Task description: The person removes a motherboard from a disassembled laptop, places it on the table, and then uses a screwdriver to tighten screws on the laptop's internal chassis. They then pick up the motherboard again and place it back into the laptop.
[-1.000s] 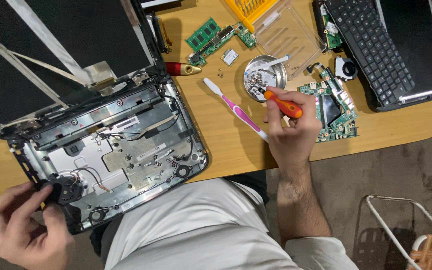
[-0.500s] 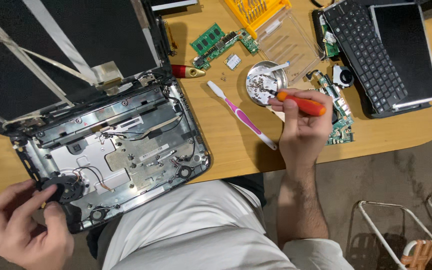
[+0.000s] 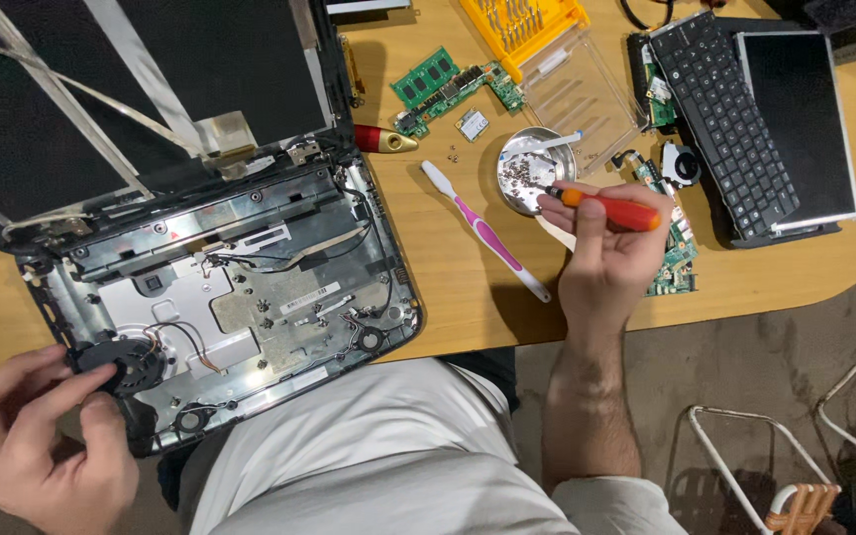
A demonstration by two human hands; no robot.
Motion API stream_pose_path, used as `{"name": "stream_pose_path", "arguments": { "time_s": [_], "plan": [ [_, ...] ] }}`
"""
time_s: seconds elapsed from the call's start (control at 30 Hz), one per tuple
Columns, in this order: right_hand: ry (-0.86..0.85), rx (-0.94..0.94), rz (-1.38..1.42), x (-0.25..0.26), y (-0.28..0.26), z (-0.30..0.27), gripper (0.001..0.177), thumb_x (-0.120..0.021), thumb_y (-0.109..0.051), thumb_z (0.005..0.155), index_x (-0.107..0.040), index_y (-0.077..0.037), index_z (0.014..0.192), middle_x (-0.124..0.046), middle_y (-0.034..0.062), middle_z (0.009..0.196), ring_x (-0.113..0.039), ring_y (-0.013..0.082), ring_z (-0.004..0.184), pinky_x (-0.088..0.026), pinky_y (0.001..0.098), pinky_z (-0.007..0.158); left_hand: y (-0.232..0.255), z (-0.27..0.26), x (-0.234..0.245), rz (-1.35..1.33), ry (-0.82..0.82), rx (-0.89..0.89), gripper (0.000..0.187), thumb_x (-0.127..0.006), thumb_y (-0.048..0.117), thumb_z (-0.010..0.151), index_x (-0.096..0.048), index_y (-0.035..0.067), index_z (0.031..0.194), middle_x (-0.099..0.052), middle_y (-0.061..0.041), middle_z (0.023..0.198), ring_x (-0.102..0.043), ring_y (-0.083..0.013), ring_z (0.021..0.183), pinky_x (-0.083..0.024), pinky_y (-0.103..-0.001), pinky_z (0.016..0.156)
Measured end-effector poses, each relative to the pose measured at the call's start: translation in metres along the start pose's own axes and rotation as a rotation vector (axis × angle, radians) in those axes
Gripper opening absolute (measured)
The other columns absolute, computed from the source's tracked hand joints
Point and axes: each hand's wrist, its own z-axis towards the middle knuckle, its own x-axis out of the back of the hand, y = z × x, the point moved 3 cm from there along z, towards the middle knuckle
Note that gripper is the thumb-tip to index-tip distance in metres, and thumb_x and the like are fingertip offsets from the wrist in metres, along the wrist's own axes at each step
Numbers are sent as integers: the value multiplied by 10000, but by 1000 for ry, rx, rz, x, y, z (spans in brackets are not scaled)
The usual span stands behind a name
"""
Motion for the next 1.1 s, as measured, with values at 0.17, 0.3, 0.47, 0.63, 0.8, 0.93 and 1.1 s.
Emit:
{"name": "stream_pose_path", "arguments": {
  "time_s": [0.17, 0.3, 0.47, 0.63, 0.8, 0.93, 1.1],
  "plan": [
    [7, -37, 32, 2, -5, 2, 142, -615, -109, 1300, -501, -44, 1353, -665, 292, 1244, -893, 482, 1211, -846, 517, 971, 0, 1, 2, -12, -3, 6, 250, -726, -300, 1209, -863, -201, 1393, -617, -463, 1613, -732, -555, 1466, -639, -608, 1335],
    [19, -91, 38, 15, 11, -9, 170, -612, -198, 1318, -489, -95, 1373, -799, 381, 1248, -903, 495, 976, -816, 512, 905, 17, 22, 0, 55, -52, -47, 215, -757, -251, 1190, -866, -161, 1351, -703, -424, 1530, -757, -566, 1446, -621, -639, 1351],
    [-175, -50, 249, -33, -25, -31, 441, -812, -481, 1269, -536, -167, 1411, -800, 259, 1207, -866, 364, 1130, -776, 441, 870, 52, 44, 15, 81, -13, 28, 160, -736, -120, 1165, -831, -107, 1294, -782, -353, 1436, -780, -489, 1360, -620, -570, 1222],
    [-613, -61, 278, -113, -75, -46, 442, -761, -485, 1254, -491, -157, 1378, -755, 217, 1068, -863, 335, 998, -775, 407, 754, 47, 48, 17, -83, 48, -6, 216, -736, -40, 1112, -700, -64, 1323, -759, -310, 1393, -761, -409, 1267, -666, -451, 1053],
    [-1046, 54, 216, -195, -120, -55, 228, -622, 26, 1230, -492, -89, 1377, -821, 215, 1204, -887, 257, 938, -631, 299, 620, 41, 42, 24, -123, 105, -50, 226, -799, 26, 1125, -697, -60, 1306, -763, -287, 1349, -774, -419, 1253, -672, -500, 1099],
    [-1244, -149, 251, -247, -150, -76, 421, -717, 116, 1118, -413, -20, 1376, -809, 359, 1225, -900, 409, 1073, -866, 472, 952, 28, 32, 27, -223, 112, -155, 172, -841, 58, 1122, -716, -35, 1192, -734, -277, 1308, -802, -432, 1226, -704, -532, 1119],
    [-1333, -193, 141, -287, -155, -87, 441, -751, 71, 1131, -413, -69, 1378, -870, 271, 1193, -909, 293, 922, -791, 353, 831, 22, 24, 32, -156, 47, -245, 229, -802, 229, 1183, -791, 4, 1225, -757, -226, 1339, -825, -442, 1196, -704, -561, 1060]
  ]
}}
